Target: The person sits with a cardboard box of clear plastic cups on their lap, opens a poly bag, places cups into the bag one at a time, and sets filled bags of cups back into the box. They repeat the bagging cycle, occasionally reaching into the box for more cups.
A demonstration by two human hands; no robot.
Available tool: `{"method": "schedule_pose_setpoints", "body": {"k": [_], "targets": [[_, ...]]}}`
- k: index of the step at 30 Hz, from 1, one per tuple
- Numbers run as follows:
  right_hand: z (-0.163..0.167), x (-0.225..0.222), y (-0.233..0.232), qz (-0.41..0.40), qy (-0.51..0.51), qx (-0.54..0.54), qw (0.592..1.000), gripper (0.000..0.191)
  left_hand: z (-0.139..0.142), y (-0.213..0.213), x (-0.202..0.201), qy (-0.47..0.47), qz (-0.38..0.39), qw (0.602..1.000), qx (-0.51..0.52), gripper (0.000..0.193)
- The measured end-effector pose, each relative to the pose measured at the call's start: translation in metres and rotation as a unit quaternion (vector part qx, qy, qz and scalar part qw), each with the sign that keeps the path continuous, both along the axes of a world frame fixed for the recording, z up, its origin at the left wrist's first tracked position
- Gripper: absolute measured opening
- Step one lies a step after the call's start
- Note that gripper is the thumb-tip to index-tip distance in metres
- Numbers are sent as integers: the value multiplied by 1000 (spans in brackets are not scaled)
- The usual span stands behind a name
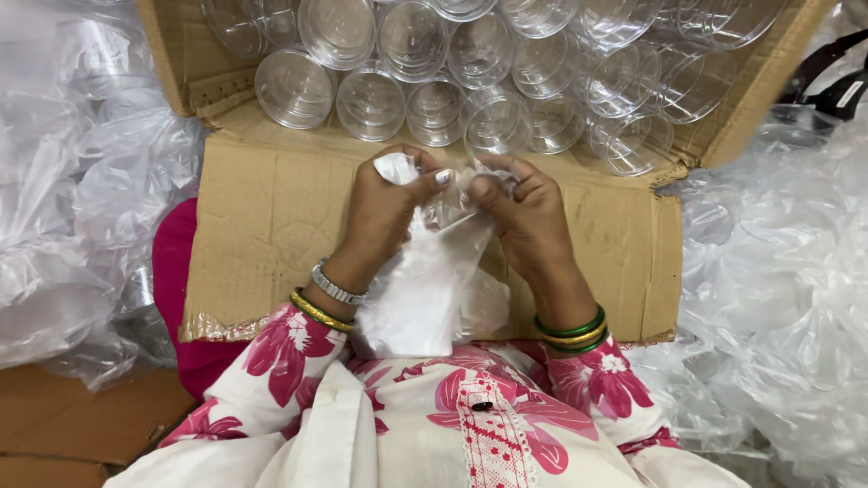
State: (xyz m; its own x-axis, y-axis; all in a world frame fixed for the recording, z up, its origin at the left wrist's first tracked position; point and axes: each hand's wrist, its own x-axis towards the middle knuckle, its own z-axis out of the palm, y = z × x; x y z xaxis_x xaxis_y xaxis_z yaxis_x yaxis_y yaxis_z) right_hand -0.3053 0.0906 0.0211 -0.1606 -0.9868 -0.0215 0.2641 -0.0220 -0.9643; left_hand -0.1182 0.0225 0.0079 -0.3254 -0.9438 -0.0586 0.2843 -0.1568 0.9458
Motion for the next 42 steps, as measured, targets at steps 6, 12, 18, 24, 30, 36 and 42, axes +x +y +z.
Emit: {"method": "schedule_pose_setpoints", "body": {"k": [6,12,18,24,30,36,42], "targets": [[-34,4,-1,-77,25,-38,996,15,-6,-4,-13,-58,-22,998,-23,33],[-17,-39,-17,-85,-212,38,973,17,-17,-18,-13,168,-266,941,124,37],[-22,-108,-19,-10,-359,4,933,14,-49,-59,-39,-102,-91,990,-33,14],[-85,-111,-75,-226,38,-61,971,26,-89,-108,-103,-327,26,914,-240,12],[-108,-102,-89,-164,222,-62,959,46,-97,-117,-101,-317,-20,927,-201,14],[-100,-93,-62,-162,82,-120,976,22,-66,-110,-86,-166,-70,980,-80,19],[-86,-93,-47,-99,-73,-92,988,35,-46,-47,-79,26,-118,992,25,26]]}}
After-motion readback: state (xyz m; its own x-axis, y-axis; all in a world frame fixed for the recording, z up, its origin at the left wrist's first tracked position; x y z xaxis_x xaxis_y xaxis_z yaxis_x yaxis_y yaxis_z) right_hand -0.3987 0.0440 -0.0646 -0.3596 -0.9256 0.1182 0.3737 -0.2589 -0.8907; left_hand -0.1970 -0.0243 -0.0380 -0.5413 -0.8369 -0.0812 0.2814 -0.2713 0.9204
